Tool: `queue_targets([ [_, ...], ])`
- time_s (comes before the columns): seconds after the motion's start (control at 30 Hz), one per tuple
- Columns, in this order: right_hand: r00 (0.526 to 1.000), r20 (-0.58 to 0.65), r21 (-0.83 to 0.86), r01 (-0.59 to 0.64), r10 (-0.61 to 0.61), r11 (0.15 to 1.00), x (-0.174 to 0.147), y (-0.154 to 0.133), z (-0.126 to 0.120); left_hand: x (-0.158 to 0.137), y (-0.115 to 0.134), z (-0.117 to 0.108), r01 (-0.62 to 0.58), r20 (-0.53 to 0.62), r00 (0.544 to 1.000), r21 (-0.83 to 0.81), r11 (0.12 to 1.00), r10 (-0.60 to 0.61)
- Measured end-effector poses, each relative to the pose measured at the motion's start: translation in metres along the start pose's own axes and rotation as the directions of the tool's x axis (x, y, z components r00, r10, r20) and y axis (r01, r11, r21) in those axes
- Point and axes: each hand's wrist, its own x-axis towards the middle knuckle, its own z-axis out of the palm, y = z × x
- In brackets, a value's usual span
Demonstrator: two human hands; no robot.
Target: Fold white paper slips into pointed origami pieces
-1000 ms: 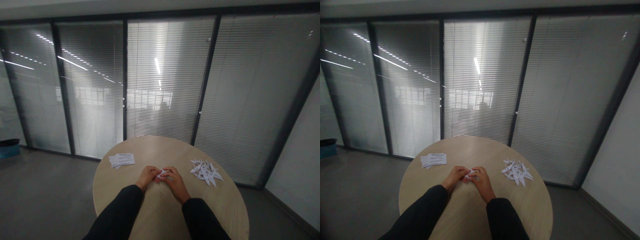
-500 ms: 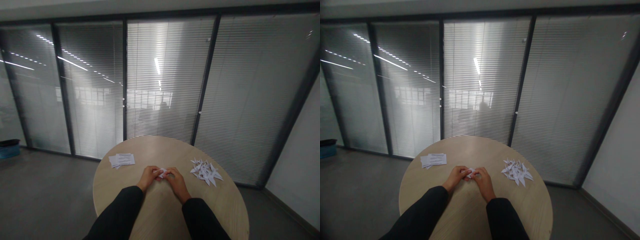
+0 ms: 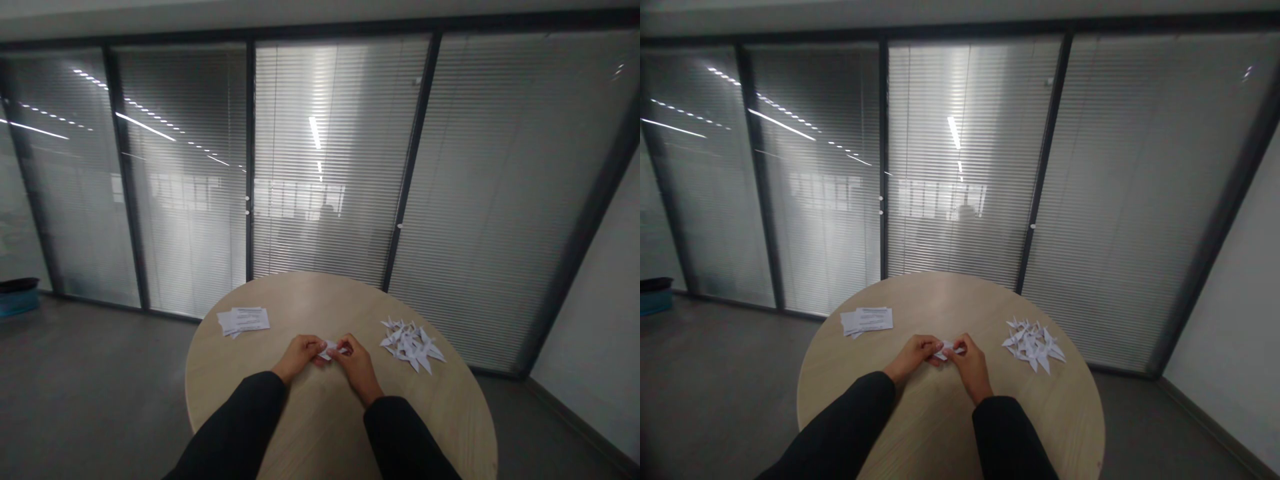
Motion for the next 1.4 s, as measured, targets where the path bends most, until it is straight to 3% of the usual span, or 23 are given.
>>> queue_targets([
  [0.17, 1.000, -0.020, 0.025, -0.012, 0.012, 1.000, 0.004, 0.004, -0.001, -0.003, 0.006, -0.001, 0.015, 0.016, 1.000, 0.054, 0.998, -0.016],
  [0.33, 0.997, 0.044, 0.210, -0.070, 0.062, 0.975, 0.005, 0.000, -0.001, -0.002, 0.005, -0.002, 0.049, -0.004, 0.999, -0.043, 0.998, -0.050],
  [0.7, 0.986, 0.134, 0.406, -0.149, 0.102, 0.902, -0.001, -0.006, -0.001, -0.002, 0.011, -0.002, 0.060, -0.087, 0.994, -0.107, 0.992, -0.070],
  [1.4, 0.993, 0.090, 0.367, -0.104, 0.076, 0.925, 0.003, 0.007, 0.002, 0.001, 0.009, -0.003, 0.060, -0.120, 0.990, -0.141, 0.988, -0.077],
])
